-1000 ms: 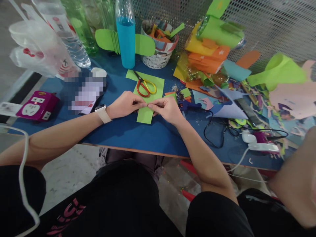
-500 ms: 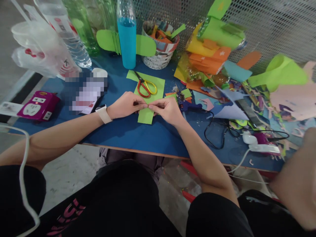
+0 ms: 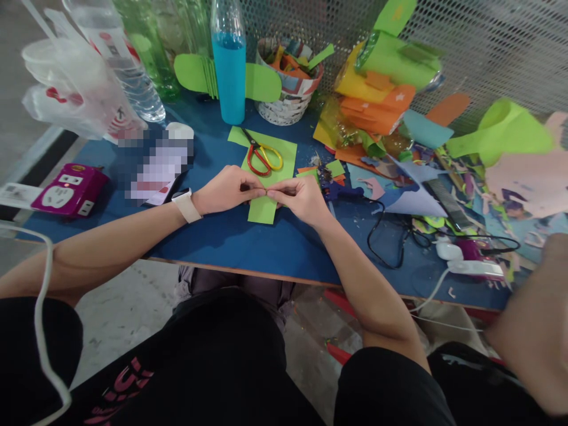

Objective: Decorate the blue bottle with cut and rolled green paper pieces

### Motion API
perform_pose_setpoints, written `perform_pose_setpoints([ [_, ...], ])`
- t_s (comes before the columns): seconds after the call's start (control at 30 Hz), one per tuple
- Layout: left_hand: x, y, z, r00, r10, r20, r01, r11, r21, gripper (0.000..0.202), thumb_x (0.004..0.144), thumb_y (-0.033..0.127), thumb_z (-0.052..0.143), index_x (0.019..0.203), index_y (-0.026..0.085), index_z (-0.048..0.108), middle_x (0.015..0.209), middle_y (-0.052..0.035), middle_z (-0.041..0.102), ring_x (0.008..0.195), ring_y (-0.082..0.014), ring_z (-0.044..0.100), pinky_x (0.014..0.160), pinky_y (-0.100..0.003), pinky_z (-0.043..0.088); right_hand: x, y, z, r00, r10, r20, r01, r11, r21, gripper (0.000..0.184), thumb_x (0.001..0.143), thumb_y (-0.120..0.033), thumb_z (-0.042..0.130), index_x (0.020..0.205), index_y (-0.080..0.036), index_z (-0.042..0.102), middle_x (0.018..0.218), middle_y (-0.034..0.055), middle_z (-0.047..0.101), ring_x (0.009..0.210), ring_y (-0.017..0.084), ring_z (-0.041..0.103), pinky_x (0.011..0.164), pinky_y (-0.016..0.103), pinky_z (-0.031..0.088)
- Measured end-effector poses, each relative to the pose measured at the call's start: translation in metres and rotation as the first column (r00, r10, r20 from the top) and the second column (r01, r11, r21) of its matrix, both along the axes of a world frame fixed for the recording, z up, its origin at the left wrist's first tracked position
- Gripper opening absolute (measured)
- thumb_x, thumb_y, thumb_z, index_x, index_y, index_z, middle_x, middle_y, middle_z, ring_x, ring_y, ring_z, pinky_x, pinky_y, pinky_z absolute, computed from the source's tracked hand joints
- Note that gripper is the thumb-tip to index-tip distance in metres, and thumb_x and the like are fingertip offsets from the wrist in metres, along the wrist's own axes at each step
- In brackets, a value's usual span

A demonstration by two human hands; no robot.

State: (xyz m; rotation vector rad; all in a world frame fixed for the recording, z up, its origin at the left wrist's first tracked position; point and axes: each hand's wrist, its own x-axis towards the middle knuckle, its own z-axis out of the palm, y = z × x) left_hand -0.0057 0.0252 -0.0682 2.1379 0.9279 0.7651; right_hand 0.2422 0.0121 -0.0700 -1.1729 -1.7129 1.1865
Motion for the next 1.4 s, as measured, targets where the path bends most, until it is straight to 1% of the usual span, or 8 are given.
perform_pose_setpoints([
  [0.23, -0.0006, 0.0006, -0.0002, 1.000, -0.004, -0.015, 0.004, 1.000, 0.020, 0.020, 0.106, 0.027, 0.080, 0.089, 0.017, 0.088, 0.067, -0.0011, 0.076, 0.062, -0.0137, 0.064, 0.067, -0.028, 0.047, 0.0015, 0.0007, -0.0019, 1.000, 0.023, -0.007, -0.023, 0.999, 0.023, 0.040, 0.078, -0.058, 0.107, 0.093, -0.022, 0.097, 0.084, 0.0082, 0.089, 0.067, 0.022, 0.080, 0.069, 0.040, 0.073],
  [0.37, -0.0006, 0.0011, -0.0005, 1.000, -0.004, -0.025, 0.005, 1.000, 0.014, 0.019, 0.105, 0.026, 0.080, 0.090, 0.017, 0.088, 0.068, -0.0011, 0.076, 0.062, -0.0132, 0.063, 0.067, -0.027, 0.046, 0.0020, 0.0009, -0.0023, 1.000, 0.027, -0.003, -0.026, 0.999, 0.035, 0.044, 0.078, -0.061, 0.107, 0.094, -0.022, 0.097, 0.084, 0.0091, 0.089, 0.068, 0.023, 0.081, 0.069, 0.040, 0.073],
  [0.57, 0.0001, 0.0001, -0.0005, 0.999, -0.006, -0.035, 0.007, 1.000, 0.027, 0.020, 0.106, 0.026, 0.078, 0.091, 0.017, 0.088, 0.071, -0.0014, 0.077, 0.063, -0.0135, 0.063, 0.068, -0.028, 0.045, 0.0016, 0.0008, -0.0018, 1.000, 0.016, 0.006, -0.016, 0.999, 0.033, 0.048, 0.075, -0.067, 0.107, 0.092, -0.023, 0.097, 0.083, 0.0077, 0.089, 0.069, 0.024, 0.081, 0.069, 0.042, 0.074],
  [0.63, 0.0007, -0.0006, -0.0009, 0.999, -0.002, -0.044, 0.005, 0.999, 0.051, 0.024, 0.107, 0.026, 0.076, 0.086, 0.018, 0.085, 0.071, -0.0012, 0.077, 0.063, -0.0133, 0.061, 0.068, -0.029, 0.043, 0.0017, 0.0008, -0.0019, 1.000, 0.015, 0.004, -0.016, 1.000, 0.025, 0.047, 0.075, -0.066, 0.107, 0.092, -0.023, 0.097, 0.084, 0.0079, 0.090, 0.070, 0.024, 0.081, 0.069, 0.041, 0.074],
  [0.77, 0.0015, -0.0013, -0.0026, 0.997, 0.003, -0.072, 0.006, 0.992, 0.127, 0.042, 0.111, 0.027, 0.070, 0.071, 0.018, 0.070, 0.064, 0.0006, 0.068, 0.059, -0.0124, 0.053, 0.068, -0.031, 0.038, 0.0015, 0.0004, -0.0012, 1.000, 0.023, -0.014, -0.023, 1.000, 0.005, 0.049, 0.076, -0.067, 0.107, 0.094, -0.022, 0.096, 0.088, 0.0094, 0.090, 0.072, 0.023, 0.082, 0.070, 0.041, 0.074],
  [0.97, 0.0016, -0.0004, -0.0067, 0.998, -0.011, -0.057, 0.020, 0.986, 0.165, 0.043, 0.113, 0.027, 0.067, 0.070, 0.019, 0.062, 0.062, 0.0019, 0.062, 0.058, -0.0125, 0.051, 0.067, -0.031, 0.036, -0.0009, -0.0009, 0.0022, 0.999, 0.018, -0.030, -0.019, 1.000, -0.011, 0.055, 0.072, -0.074, 0.106, 0.090, -0.022, 0.096, 0.085, 0.0080, 0.089, 0.067, 0.021, 0.079, 0.067, 0.039, 0.075],
  [1.2, 0.0019, 0.0005, -0.0073, 0.999, 0.001, -0.047, 0.009, 0.980, 0.197, 0.050, 0.113, 0.028, 0.067, 0.067, 0.020, 0.053, 0.057, 0.0043, 0.050, 0.054, -0.0117, 0.040, 0.064, -0.032, 0.034, -0.0012, 0.0000, 0.0010, 0.999, 0.021, -0.030, -0.022, 0.999, -0.030, 0.059, 0.074, -0.078, 0.103, 0.089, -0.021, 0.095, 0.080, 0.0067, 0.086, 0.063, 0.020, 0.077, 0.063, 0.037, 0.075],
  [1.4, 0.0019, 0.0001, -0.0040, 0.999, -0.005, -0.050, 0.014, 0.984, 0.179, 0.049, 0.112, 0.026, 0.068, 0.066, 0.019, 0.052, 0.058, 0.0039, 0.055, 0.055, -0.0115, 0.043, 0.064, -0.032, 0.033, -0.0003, 0.0003, 0.0022, 0.999, 0.047, -0.028, -0.049, 0.996, -0.074, 0.059, 0.075, -0.078, 0.102, 0.087, -0.021, 0.093, 0.079, 0.0059, 0.086, 0.061, 0.019, 0.078, 0.064, 0.035, 0.075],
])
